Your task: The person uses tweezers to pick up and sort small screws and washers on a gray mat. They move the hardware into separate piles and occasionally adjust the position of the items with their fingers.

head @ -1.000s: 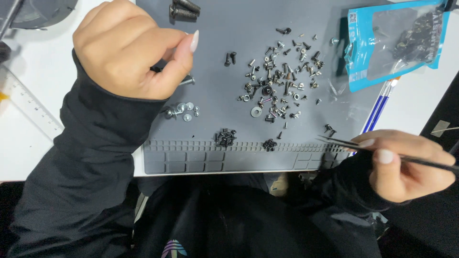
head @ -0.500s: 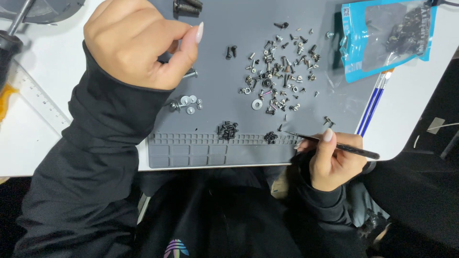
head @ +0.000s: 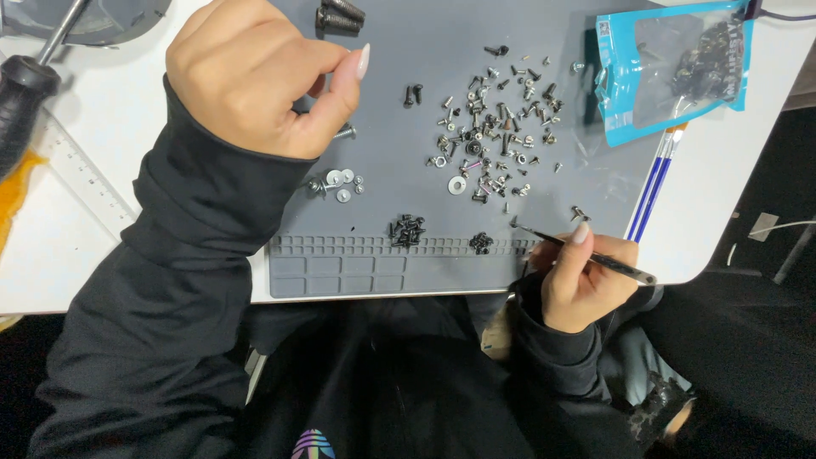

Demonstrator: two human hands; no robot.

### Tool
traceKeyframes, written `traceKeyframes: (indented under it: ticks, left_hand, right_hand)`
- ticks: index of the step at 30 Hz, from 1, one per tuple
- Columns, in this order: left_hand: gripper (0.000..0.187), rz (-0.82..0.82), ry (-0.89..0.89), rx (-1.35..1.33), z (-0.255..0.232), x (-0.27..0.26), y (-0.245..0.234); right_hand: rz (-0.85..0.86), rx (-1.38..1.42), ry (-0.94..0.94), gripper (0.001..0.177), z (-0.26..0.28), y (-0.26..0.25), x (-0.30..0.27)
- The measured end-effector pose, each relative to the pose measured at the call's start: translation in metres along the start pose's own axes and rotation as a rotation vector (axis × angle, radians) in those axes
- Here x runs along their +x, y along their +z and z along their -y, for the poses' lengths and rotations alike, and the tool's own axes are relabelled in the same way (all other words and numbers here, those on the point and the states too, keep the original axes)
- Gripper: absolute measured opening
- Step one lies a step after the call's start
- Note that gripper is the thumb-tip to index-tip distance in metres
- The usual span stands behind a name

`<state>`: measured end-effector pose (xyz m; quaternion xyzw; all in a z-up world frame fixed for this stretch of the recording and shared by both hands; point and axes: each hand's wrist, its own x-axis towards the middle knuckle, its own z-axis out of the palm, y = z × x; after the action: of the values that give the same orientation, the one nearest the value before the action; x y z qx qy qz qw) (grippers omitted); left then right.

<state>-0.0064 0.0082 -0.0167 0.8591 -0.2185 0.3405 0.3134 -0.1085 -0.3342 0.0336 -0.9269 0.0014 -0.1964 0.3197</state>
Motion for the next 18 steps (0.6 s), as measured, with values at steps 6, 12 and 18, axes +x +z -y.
traceKeyframes:
  ticks: [6,12,18]
  left_hand:
    - [0.034,0.025,0.004,0.021,0.001,-0.005,0.002]
    - [0.036,0.045,-0.014,0.037,0.001,-0.006,0.002]
    - [0.033,-0.002,-0.007,0.032,0.000,-0.002,0.005]
  right_hand:
    - [-0.184,0.120,0.117,0.030,-0.023,-0.012,0.019]
    - [-0.200,0.107,0.155,0.033,-0.038,-0.018,0.020]
    - [-0.179,0.135,0.086,0.031,-0.043,-0.024,0.023]
